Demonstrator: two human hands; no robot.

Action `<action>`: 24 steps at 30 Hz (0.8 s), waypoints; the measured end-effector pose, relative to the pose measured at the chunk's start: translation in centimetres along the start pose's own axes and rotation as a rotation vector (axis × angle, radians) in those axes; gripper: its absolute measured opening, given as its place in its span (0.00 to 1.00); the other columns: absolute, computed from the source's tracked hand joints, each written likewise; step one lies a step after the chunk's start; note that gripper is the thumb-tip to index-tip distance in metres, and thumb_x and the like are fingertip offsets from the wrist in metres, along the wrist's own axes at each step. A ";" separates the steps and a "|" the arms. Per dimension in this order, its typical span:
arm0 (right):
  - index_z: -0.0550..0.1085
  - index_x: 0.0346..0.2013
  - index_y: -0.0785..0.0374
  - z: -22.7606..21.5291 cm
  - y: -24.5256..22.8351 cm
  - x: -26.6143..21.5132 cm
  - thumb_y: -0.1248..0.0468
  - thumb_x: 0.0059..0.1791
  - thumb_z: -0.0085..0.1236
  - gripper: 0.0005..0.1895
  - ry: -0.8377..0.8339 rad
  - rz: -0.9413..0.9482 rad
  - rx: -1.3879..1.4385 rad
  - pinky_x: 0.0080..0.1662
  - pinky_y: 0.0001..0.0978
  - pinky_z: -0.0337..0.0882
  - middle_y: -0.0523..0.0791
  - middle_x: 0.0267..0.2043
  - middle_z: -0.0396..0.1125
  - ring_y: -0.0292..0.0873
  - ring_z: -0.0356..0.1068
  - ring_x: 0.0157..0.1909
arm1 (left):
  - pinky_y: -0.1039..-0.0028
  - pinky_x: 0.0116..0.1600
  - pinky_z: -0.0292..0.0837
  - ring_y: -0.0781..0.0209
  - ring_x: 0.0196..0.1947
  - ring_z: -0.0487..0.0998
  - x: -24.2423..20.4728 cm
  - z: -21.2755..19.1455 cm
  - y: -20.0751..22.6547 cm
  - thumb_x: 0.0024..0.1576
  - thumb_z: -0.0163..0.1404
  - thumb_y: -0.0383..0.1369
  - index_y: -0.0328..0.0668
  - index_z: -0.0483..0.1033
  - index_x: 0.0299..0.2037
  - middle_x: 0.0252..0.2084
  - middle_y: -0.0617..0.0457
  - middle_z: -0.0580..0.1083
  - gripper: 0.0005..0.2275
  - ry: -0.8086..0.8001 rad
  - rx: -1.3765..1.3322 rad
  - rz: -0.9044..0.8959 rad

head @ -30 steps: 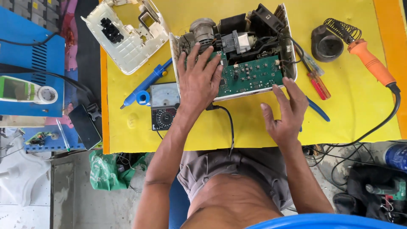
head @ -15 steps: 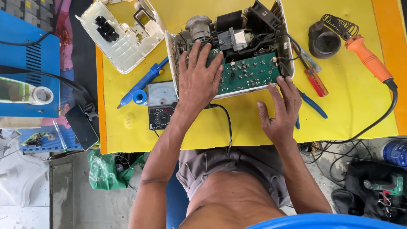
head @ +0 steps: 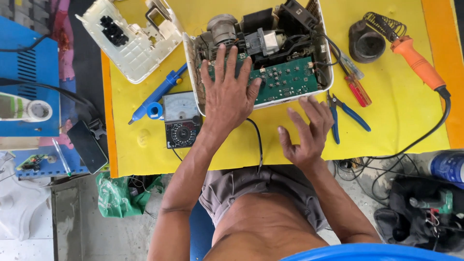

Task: The person removes a circuit board from a disassembled projector, flips it over, and then places it back into the housing. They then lift the projector to inspect the lens and internal components before setting it back down on the workbench.

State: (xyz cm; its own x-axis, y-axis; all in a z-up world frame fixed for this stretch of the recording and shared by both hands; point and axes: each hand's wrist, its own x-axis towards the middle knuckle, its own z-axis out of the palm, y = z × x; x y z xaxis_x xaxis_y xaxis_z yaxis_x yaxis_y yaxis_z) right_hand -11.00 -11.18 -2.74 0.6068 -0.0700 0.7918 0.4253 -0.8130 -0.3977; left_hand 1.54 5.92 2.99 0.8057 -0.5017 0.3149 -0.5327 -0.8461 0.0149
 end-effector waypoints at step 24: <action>0.74 0.41 0.50 -3.0 -4.8 -13.8 0.47 0.54 0.50 0.13 -0.950 0.429 0.647 0.48 0.40 0.62 0.38 0.42 0.70 0.44 0.66 0.46 | 0.35 0.77 0.42 0.50 0.43 0.79 -11.4 -4.7 5.6 0.67 0.37 0.51 0.37 0.78 0.51 0.38 0.46 0.80 0.24 -0.284 -0.662 0.766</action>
State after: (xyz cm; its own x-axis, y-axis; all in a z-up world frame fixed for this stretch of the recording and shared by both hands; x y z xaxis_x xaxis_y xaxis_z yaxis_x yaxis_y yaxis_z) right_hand -23.46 -8.07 -10.40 0.9129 0.4082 -0.0051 0.1611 -0.3718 -0.9142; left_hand -11.91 7.73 3.96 0.1794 -0.9574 0.2262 -0.8916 -0.0611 0.4486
